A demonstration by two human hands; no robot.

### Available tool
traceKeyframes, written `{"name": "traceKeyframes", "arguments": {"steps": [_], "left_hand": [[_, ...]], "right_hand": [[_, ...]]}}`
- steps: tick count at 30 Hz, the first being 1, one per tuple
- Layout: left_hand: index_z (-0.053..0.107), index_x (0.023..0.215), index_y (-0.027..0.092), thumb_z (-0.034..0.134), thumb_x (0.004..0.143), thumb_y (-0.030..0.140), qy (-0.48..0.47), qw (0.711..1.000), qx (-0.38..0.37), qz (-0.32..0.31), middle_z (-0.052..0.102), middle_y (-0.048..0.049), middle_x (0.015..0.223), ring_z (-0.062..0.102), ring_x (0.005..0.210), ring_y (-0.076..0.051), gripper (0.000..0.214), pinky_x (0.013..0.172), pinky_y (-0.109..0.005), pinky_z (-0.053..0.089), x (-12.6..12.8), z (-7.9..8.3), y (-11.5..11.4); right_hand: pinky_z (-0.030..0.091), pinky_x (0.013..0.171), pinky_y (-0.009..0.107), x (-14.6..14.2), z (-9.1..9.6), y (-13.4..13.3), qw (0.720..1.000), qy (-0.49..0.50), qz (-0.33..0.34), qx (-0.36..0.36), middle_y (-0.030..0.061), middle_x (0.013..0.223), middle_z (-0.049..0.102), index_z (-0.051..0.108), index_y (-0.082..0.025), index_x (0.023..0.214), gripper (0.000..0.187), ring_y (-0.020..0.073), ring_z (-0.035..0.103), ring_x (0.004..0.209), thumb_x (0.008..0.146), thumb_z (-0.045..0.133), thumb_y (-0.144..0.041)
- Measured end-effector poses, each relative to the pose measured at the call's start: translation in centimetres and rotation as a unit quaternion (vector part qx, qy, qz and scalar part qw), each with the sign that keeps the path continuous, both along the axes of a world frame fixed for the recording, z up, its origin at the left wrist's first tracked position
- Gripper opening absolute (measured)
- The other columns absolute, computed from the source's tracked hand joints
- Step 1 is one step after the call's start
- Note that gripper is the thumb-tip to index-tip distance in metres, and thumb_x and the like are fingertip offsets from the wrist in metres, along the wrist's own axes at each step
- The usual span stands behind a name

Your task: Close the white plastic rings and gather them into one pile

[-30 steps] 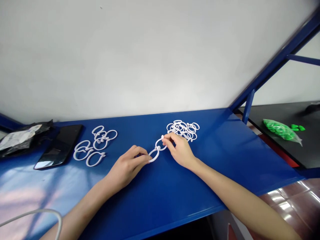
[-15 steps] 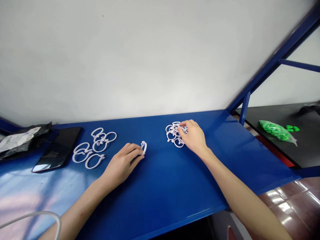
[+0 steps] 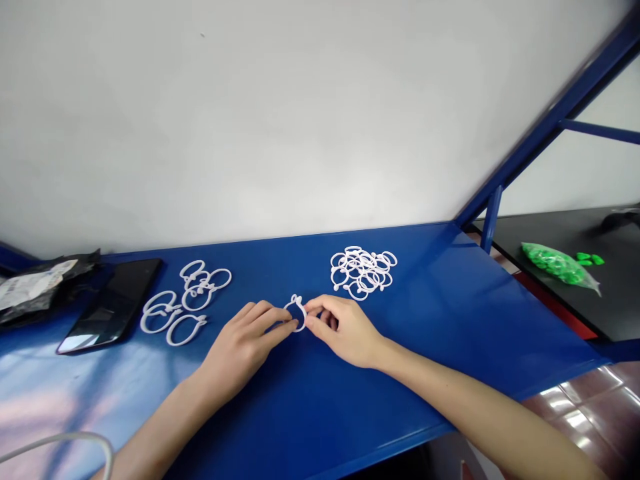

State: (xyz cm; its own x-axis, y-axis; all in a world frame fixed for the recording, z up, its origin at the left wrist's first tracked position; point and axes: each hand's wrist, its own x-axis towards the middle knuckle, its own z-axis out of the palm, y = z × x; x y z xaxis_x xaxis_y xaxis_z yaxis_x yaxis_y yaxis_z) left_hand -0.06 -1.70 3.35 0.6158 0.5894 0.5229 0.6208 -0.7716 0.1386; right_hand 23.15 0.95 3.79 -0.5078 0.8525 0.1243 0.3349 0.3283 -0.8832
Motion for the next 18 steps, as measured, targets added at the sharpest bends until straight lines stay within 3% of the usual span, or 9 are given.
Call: {"name": "traceKeyframes", "arguments": {"steps": [4,8,10,14,18], "left_hand": [[0.068,0.121,0.024,0.042,0.105,0.013,0.019,1.0,0.022,-0.01,0.075,-0.0062,0.104,0.063,0.092,-0.021,0.033,0.078,-0.035,0.047,0.2,0.1,-0.4],[0.065,0.127,0.025,0.048,0.102,0.013,0.015,0.999,0.015,-0.026,0.073,-0.0062,0.11,0.065,0.094,-0.019,0.032,0.08,-0.033,0.051,0.9,0.0,-0.9],[0.064,0.122,0.024,0.056,0.1,0.017,-0.037,0.999,0.001,0.005,0.071,-0.0069,0.111,0.067,0.095,-0.018,0.024,0.083,-0.03,0.054,1.3,-0.1,-1.0],[0.063,0.109,0.022,0.062,0.098,0.026,-0.143,0.981,-0.035,0.124,0.071,-0.0057,0.103,0.071,0.094,-0.018,0.012,0.084,-0.029,0.057,1.7,-0.3,-0.7],[0.068,0.097,0.023,0.06,0.098,0.027,-0.175,0.971,-0.113,0.121,0.075,-0.001,0.091,0.072,0.08,-0.016,0.009,0.074,-0.025,0.058,1.9,-0.4,-0.3]], "right_hand": [[0.053,0.064,0.026,0.1,0.1,0.3,0.996,0.058,-0.025,-0.071,0.0012,0.087,0.075,0.07,-0.02,0.104,0.017,0.0128,0.066,0.069,0.093,0.068,-0.032],[0.053,0.065,0.026,0.0,-0.3,0.6,0.992,0.084,-0.026,-0.092,0.0004,0.083,0.075,0.07,-0.019,0.101,0.011,0.0125,0.066,0.067,0.093,0.065,-0.024],[0.053,0.065,0.026,0.0,-0.5,0.7,0.992,0.086,-0.032,-0.082,0.0004,0.083,0.075,0.071,-0.019,0.101,0.011,0.0128,0.067,0.068,0.092,0.066,-0.024],[0.053,0.066,0.026,0.1,-0.3,0.5,0.996,0.074,-0.016,-0.051,-0.0002,0.083,0.074,0.072,-0.02,0.104,0.012,0.0131,0.067,0.069,0.095,0.064,-0.025],[0.054,0.068,0.026,0.1,-0.4,0.3,0.999,0.041,0.007,0.019,0.0009,0.089,0.074,0.073,-0.021,0.105,0.013,0.0135,0.067,0.073,0.097,0.063,-0.025]]}}
